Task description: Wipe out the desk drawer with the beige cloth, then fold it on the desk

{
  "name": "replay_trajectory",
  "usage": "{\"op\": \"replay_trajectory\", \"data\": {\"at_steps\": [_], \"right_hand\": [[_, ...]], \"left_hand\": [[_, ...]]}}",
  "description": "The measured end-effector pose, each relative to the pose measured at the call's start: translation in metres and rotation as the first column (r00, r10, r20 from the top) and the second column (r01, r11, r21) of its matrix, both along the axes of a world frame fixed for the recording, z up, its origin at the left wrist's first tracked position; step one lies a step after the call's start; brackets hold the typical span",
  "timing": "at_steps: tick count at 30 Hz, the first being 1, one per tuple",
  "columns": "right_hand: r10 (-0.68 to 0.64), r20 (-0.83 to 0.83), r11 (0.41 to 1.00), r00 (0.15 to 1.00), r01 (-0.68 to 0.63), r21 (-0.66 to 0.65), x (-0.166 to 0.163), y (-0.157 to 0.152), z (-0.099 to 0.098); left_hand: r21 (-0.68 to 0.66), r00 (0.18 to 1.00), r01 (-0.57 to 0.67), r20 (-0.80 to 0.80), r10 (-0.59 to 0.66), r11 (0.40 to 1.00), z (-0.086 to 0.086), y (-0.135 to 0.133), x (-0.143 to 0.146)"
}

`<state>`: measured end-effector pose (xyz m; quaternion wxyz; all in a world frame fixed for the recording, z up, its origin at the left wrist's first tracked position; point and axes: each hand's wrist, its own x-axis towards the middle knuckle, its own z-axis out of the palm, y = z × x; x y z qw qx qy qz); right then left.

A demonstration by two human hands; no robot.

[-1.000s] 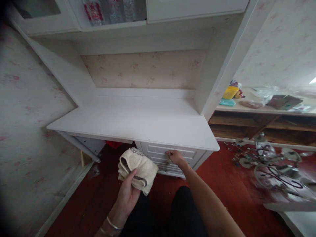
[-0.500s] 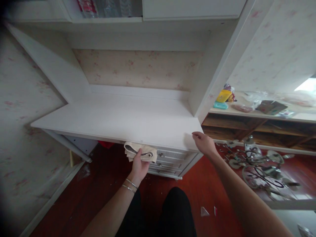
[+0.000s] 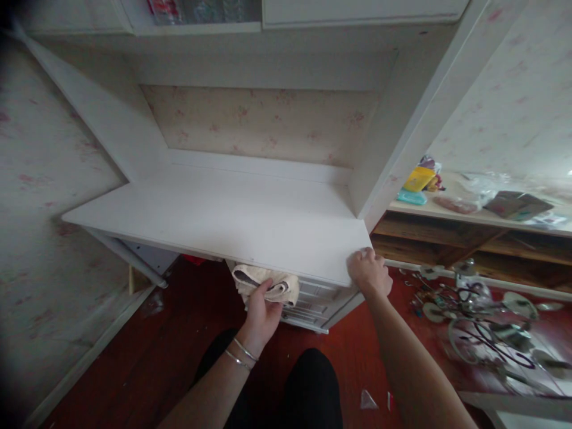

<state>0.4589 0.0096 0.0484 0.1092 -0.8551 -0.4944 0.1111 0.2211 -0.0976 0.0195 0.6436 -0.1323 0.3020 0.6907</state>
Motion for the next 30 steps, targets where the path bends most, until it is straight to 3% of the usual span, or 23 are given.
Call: {"op": "replay_trajectory", "data": {"at_steps": [4, 7, 13, 20, 25, 30], "right_hand": [[-0.012, 0.011, 1.0, 1.0, 0.012, -0.005, -0.002, 0.0, 0.003], [-0.022, 0.002, 1.0, 1.0, 0.022, -0.011, -0.003, -0.001, 0.004], [-0.022, 0.012, 1.0, 1.0, 0.022, -0.012, -0.004, -0.002, 0.005], [-0.014, 0.011, 1.0, 1.0, 0.014, -0.006, -0.002, 0.0, 0.002], [-0.016, 0.017, 1.0, 1.0, 0.016, 0.001, -0.001, 0.0, 0.0], [-0.02, 0.017, 1.0, 1.0, 0.02, 0.0, -0.002, 0.0, 0.002]], "left_hand": [[-0.035, 0.992, 0.095, 0.085, -0.092, 0.995, 0.007, -0.008, 0.037], [0.015, 0.978, 0.169, 0.125, -0.169, 0.986, 0.007, -0.012, 0.065], [0.092, 0.925, 0.316, 0.19, -0.328, 0.944, -0.005, -0.012, 0.111], [0.01, 0.882, 0.394, 0.278, -0.381, 0.919, -0.039, -0.01, 0.142], [-0.001, 0.91, 0.305, 0.295, -0.291, 0.952, -0.069, -0.006, 0.146], [-0.079, 0.95, 0.251, 0.209, -0.23, 0.965, -0.108, -0.001, 0.132]]}}
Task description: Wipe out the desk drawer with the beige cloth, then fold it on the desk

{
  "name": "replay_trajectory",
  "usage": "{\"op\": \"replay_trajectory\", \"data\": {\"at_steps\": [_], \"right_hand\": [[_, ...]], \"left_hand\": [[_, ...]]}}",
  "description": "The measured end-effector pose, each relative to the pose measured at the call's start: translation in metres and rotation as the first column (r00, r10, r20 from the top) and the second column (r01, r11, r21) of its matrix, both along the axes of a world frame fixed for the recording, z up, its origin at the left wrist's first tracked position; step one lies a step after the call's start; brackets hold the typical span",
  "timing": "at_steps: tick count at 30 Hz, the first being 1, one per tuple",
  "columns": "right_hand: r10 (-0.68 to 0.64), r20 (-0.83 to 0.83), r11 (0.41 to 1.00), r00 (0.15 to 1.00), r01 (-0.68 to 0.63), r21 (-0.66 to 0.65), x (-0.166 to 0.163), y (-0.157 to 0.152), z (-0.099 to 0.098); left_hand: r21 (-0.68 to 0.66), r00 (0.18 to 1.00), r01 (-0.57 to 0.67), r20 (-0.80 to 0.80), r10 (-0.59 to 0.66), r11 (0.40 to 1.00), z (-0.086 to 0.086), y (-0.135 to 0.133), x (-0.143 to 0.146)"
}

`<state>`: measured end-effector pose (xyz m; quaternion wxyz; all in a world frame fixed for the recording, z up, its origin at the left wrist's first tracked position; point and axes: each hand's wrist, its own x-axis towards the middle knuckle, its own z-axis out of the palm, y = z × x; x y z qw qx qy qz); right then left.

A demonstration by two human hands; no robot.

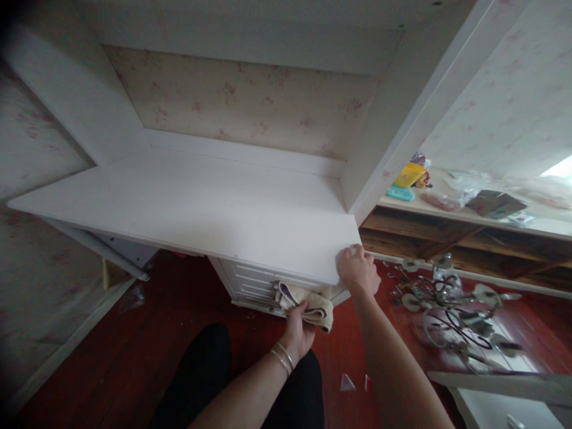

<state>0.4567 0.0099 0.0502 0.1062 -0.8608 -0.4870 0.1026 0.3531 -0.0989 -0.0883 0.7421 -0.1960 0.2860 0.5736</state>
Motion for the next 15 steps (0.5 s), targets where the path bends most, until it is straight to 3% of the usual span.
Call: {"op": "replay_trajectory", "data": {"at_steps": [4, 7, 15], "right_hand": [[0.002, -0.007, 1.0, 1.0, -0.002, -0.01, -0.001, 0.0, 0.001], [0.003, -0.004, 1.0, 1.0, -0.003, -0.006, 0.0, 0.001, 0.001], [0.0, -0.006, 1.0, 1.0, 0.0, -0.008, 0.001, 0.002, -0.002]], "left_hand": [[-0.025, 0.994, -0.056, -0.091, 0.053, 0.998, -0.023, 0.004, -0.028], [-0.014, 0.977, -0.133, -0.172, 0.128, 0.991, -0.03, 0.006, -0.057], [0.04, 0.925, -0.232, -0.3, 0.233, 0.972, -0.017, 0.007, -0.127]]}}
